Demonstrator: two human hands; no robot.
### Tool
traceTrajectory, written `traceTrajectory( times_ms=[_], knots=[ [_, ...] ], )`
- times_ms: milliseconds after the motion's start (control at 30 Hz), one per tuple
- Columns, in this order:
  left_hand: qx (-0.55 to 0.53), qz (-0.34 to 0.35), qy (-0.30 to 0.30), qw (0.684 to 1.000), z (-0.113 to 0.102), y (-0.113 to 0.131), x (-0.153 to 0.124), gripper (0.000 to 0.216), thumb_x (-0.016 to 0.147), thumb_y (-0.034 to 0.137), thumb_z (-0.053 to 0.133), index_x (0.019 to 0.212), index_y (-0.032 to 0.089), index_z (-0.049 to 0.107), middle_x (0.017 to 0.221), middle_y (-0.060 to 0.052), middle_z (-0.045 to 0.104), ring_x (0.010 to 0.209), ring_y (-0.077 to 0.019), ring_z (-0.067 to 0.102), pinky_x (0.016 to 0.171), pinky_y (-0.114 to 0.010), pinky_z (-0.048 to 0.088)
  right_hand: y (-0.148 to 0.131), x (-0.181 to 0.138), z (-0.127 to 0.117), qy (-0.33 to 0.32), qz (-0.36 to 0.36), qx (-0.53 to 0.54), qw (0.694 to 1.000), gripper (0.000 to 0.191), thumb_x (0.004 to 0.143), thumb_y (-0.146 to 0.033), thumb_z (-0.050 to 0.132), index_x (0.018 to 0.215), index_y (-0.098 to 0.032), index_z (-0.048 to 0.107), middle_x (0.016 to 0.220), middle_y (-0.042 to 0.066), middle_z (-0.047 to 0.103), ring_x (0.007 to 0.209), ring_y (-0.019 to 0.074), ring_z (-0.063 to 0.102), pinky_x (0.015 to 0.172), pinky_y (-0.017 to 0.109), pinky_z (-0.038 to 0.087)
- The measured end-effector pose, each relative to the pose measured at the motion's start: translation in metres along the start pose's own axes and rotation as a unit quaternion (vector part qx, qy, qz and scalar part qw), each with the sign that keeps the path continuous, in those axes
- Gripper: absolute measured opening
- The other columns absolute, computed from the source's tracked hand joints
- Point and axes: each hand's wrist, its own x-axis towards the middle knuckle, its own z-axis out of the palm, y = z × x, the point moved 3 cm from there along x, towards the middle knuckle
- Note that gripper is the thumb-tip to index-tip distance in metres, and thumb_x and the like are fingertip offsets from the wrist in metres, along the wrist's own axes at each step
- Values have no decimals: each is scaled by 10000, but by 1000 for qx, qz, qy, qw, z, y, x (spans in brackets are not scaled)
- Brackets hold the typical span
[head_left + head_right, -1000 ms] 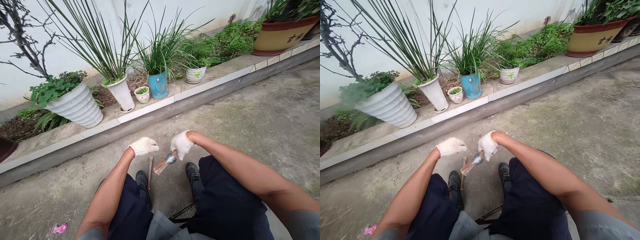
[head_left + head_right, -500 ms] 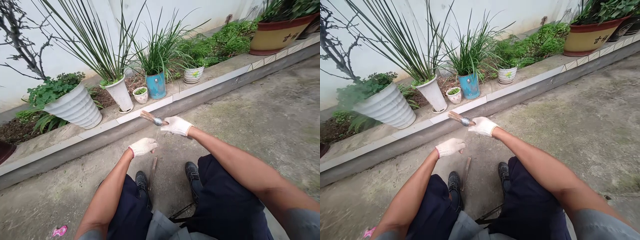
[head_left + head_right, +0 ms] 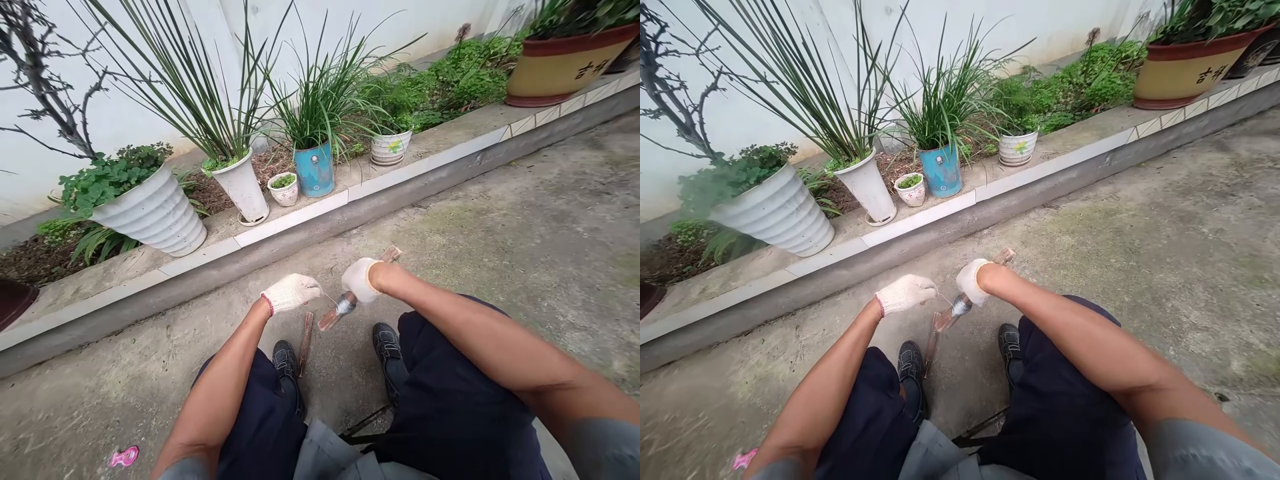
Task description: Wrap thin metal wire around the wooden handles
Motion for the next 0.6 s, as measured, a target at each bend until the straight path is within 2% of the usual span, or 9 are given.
traceTrajectory(
  times_ms=[67,100,167,233,333,433,500,600],
  knots=[
    [-19,5,2,1000,0,-1,0,347,951,450,518,883,181,727,753,14,669,732,-157,592,693,-249,415,0,-12,-2,-45,-79,24,996,197,634,-338,764,755,-189,721,637,3,641,658,181,603,645,293,409],
    [-32,7,4,999,1,-2,0,371,953,484,528,867,178,722,763,9,675,741,-160,598,703,-251,422,1,-17,-5,-45,-115,61,991,221,644,-376,762,757,-195,708,609,-25,611,619,155,566,616,276,377],
    [-70,5,-2,998,2,-4,2,439,963,552,519,848,173,709,774,-10,690,746,-170,611,726,-263,441,5,-25,-14,-2,-151,137,979,267,666,-432,749,771,-196,681,609,-50,587,586,123,517,581,256,329],
    [-106,2,-8,994,3,-5,3,499,985,594,467,873,169,704,790,-32,708,756,-181,630,767,-278,466,10,-28,-24,76,-139,202,967,308,705,-480,724,810,-196,667,653,-51,596,591,110,496,568,246,305],
    [-140,1,-3,990,2,-3,3,569,1023,616,362,977,164,704,813,-46,731,804,-189,663,823,-279,482,21,-23,-38,211,-67,255,941,394,758,-563,677,885,-191,662,718,-30,620,632,116,503,571,241,305],
    [-130,-13,11,991,-2,-1,2,555,1033,593,350,920,169,689,787,-33,733,796,-182,660,795,-267,467,33,-13,-45,297,37,242,923,410,815,-578,619,934,-188,672,773,15,666,686,150,568,594,249,343],
    [-86,-27,15,996,-4,-2,2,504,1022,549,398,799,178,655,757,-20,724,752,-174,636,759,-266,446,41,-6,-46,314,108,208,920,382,860,-546,583,978,-200,694,847,62,712,748,190,633,637,266,389],
    [-39,-35,3,999,-4,-3,2,458,1002,488,441,700,186,606,721,-6,708,710,-166,616,722,-266,425,46,2,-43,280,204,128,929,295,875,-396,605,1054,-200,732,954,141,748,876,268,702,741,327,458]
  ],
)
